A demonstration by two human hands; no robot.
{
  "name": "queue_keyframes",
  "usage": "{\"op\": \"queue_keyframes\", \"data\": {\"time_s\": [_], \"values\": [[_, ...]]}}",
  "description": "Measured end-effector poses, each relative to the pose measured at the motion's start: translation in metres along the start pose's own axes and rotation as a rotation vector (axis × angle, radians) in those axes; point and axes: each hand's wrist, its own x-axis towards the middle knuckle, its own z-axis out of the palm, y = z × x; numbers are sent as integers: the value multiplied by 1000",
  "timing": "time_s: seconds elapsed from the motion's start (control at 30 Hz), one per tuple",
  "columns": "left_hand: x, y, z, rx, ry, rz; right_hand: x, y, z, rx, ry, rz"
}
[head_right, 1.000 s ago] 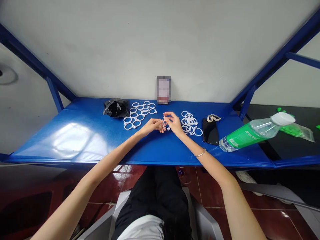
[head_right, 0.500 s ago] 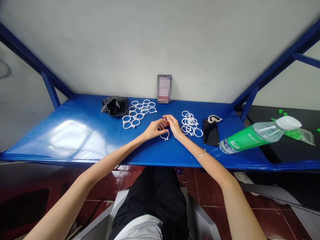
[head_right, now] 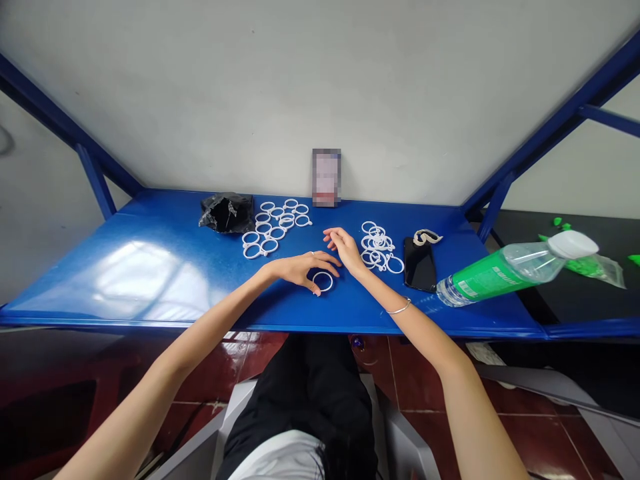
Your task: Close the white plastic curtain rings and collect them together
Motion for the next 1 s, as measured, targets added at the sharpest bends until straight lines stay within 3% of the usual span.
{"op": "queue_keyframes", "data": {"time_s": [0.1,0.33,0.5,0.63,0.83,0.93,1.0], "values": [[2,0,3,52,27,-26,0,1,1,-35,-27,-23],[5,-23,8,437,365,-350,-2,-2,-2,-280,-4,-153],[3,-39,6,487,509,-485,-4,-2,-4,-584,-224,-337],[3,-40,7,477,548,-497,-6,1,-4,-761,-306,-394],[4,-35,9,474,630,-485,0,6,-12,-699,-267,-386],[5,-23,6,474,749,-403,2,6,-14,-674,-236,-392],[5,-2,3,430,860,-274,2,5,-13,-684,-232,-403]]}}
